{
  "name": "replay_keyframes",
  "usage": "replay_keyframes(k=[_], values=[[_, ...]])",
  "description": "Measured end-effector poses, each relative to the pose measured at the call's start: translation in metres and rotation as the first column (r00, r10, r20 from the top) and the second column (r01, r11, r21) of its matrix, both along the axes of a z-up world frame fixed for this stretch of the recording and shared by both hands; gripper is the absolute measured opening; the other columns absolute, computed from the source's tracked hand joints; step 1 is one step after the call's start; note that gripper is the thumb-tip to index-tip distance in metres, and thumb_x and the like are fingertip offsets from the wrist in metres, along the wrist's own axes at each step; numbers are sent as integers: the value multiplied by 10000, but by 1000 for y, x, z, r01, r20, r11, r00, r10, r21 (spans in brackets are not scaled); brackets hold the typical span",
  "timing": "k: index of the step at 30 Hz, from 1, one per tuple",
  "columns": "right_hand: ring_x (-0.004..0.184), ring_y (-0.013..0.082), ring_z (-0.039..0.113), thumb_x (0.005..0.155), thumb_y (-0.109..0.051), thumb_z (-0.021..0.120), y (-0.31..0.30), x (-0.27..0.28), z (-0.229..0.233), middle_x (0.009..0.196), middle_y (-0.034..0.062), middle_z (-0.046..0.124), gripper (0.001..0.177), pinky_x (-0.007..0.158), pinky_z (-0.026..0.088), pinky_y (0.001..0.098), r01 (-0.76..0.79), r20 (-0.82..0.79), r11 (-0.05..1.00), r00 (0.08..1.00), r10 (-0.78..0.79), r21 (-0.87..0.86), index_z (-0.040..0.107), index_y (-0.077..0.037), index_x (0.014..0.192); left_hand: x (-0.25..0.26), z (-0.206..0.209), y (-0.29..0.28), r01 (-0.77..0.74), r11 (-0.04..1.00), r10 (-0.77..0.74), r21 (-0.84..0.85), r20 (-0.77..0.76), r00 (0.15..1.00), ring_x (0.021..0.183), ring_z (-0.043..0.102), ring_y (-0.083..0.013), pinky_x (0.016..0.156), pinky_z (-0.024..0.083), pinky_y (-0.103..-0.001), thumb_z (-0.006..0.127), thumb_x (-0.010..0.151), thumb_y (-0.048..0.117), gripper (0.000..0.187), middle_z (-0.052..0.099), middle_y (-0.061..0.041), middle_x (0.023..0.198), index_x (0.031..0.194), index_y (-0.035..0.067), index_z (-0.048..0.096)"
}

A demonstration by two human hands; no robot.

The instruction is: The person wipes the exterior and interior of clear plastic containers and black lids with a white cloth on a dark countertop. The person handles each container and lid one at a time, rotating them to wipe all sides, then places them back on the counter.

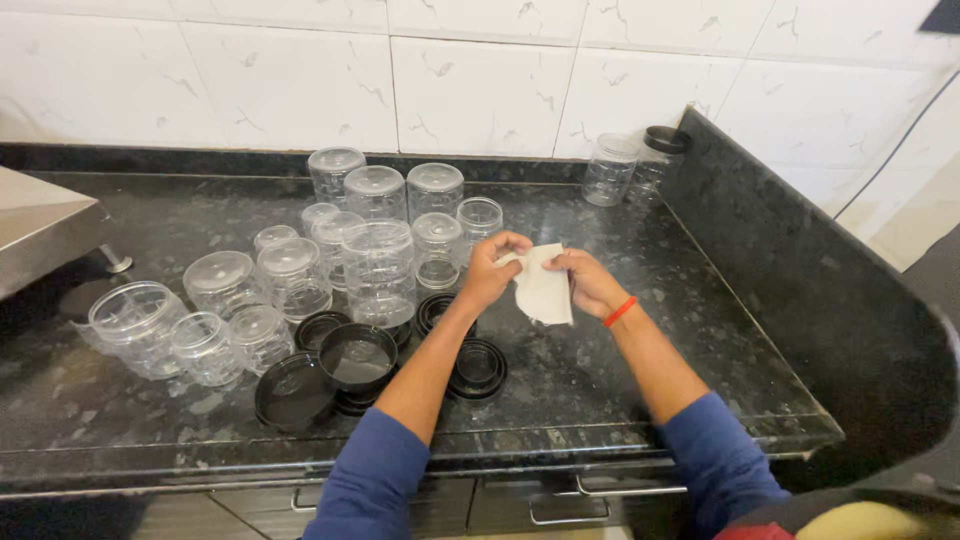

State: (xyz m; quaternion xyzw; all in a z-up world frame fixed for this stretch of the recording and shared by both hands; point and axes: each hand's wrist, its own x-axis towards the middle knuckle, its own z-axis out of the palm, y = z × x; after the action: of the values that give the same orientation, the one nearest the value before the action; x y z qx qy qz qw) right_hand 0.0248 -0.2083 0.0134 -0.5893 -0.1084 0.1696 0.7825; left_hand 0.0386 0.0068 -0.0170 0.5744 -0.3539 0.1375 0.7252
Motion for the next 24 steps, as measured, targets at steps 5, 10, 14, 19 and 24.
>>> replay_keyframes(k=[5,10,14,19,24], values=[[952,221,739,957,-105,631,15,5,-18,1103,128,744,280,896,592,380,21,53,988,998,-30,156,636,20,1207,-5,2,8,-389,878,417,278,-49,907,870,672,-134,671,567,-305,781,723,39,493,675,-63,1042,1182,52,600],[923,229,737,969,-137,639,1,16,-37,1099,133,740,288,830,601,399,47,-1,983,999,-48,180,632,3,1219,-8,-2,2,-241,893,358,381,-272,893,763,720,-215,657,558,-359,739,826,126,293,759,-81,886,1106,61,680],[968,228,746,971,-144,648,4,17,-43,1126,119,735,306,857,619,387,103,-104,965,991,-80,241,631,-16,1248,-24,9,3,-442,800,473,405,28,881,799,739,-227,720,566,-369,749,842,174,275,746,-100,906,1073,43,677],[924,247,730,960,-168,646,5,15,-43,1098,117,737,301,807,605,440,120,-83,970,991,-104,210,636,-29,1226,-61,59,21,-899,228,671,373,609,423,1035,595,-347,890,454,-508,793,841,307,418,663,-167,1041,1106,19,646],[946,240,733,965,-144,645,3,18,-43,1096,121,741,272,836,602,425,174,-87,966,983,-160,193,641,-21,1207,-93,112,60,-930,-160,823,330,565,59,1223,513,-378,967,361,-597,822,649,315,677,579,-222,1242,1211,-22,653]])
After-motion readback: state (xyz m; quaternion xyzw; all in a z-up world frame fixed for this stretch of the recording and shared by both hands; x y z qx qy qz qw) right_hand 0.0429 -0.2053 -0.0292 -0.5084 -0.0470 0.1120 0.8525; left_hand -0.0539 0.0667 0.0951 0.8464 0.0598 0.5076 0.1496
